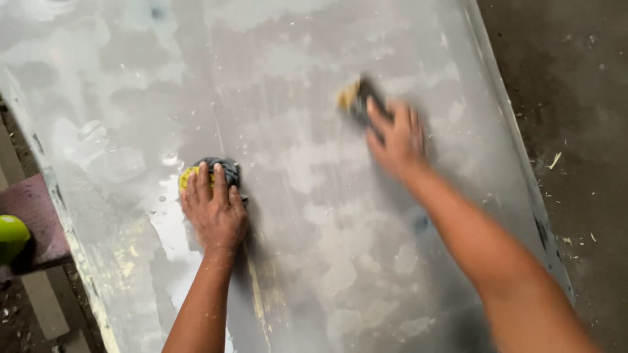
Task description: The person scrubs a large, flat, grey surface using a yellow cloth in the left hand and a black scraper in the right hand. The person repeatedly wipes and scrapes the surface, occasionally dipping the tools into a green bucket of water to rinse them.
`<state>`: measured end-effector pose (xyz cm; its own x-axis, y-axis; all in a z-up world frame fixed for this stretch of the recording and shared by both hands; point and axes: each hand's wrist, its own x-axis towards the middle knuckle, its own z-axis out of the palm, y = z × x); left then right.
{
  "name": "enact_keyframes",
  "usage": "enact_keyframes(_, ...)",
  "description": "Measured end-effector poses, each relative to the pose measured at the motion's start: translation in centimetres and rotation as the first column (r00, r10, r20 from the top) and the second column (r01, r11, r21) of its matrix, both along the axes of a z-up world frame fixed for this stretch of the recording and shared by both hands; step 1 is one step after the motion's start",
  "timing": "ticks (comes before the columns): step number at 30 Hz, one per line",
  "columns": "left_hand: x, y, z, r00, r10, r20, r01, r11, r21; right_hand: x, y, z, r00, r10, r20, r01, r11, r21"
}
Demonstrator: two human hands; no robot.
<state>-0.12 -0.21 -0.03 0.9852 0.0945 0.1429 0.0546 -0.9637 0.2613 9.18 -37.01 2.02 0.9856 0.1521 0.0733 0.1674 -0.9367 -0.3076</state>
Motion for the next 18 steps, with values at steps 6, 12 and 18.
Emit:
enact_keyframes(6, 0.3, -0.5, 0.8, 1.0, -0.005, 0.008, 0.005, 0.999, -0.054, 8.0, -1.7, -1.5, 0.991, -0.114, 0.066, 0.111, 0.993, 0.037)
enact_keyframes(12, 0.2, -0.1, 0.1, 1.0, 0.028, -0.008, -0.028, 1.0, 0.012, -19.4, -0.3, 3.7, 0.987, 0.109, -0.117, -0.085, 0.978, 0.189)
enact_keyframes(18, 0.4, -0.2, 0.4, 0.999, 0.045, -0.018, -0.045, 0.999, 0.009, -20.1, -2.3, 0.7, 0.961, 0.27, -0.06, -0.257, 0.952, 0.167)
